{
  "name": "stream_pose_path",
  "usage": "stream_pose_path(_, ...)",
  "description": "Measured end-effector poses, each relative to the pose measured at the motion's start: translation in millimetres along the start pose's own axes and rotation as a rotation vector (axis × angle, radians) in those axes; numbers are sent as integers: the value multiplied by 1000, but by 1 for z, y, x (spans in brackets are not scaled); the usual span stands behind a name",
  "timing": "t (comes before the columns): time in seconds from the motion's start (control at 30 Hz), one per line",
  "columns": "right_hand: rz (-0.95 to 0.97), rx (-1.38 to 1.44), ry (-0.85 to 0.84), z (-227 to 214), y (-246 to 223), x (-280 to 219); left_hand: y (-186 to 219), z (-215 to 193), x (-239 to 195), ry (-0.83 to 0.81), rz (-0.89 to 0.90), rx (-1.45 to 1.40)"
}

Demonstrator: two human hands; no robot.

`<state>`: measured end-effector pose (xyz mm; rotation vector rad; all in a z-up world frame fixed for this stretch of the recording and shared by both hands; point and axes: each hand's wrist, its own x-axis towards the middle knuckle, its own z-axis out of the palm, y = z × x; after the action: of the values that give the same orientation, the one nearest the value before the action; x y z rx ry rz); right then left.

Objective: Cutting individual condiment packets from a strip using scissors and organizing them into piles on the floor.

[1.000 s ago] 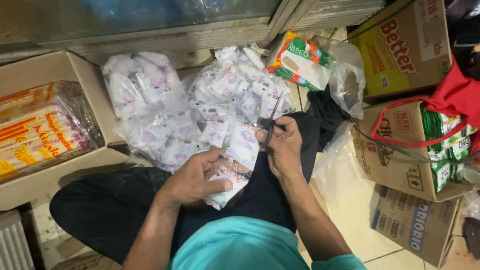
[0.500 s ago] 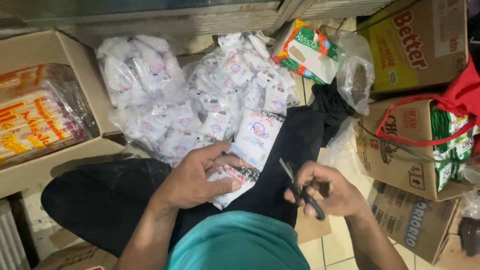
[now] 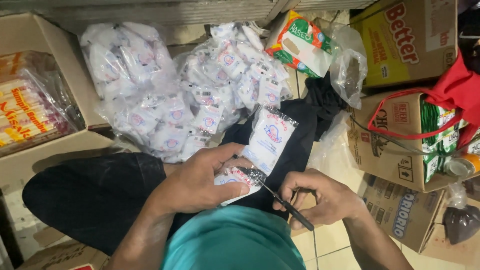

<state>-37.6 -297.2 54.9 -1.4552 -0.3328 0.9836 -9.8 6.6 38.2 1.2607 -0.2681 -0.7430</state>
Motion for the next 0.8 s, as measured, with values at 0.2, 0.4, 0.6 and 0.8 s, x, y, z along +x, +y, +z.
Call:
stream_pose_path(0.2,-1,-6,-2,1,-3,6,-3,-1,0,8,-36,35)
stream_pose_path(0.4,-7,154,-17,4,0,8,-2,1,4,60,-112,-55)
stream_pose_path(0.6,-46,145,-18,7,2,12,-3,4,2,130,-84,-98)
stream_pose_path(0.8,-25,112,-17,6,-1,10,-2,6,0,133,-49,-89)
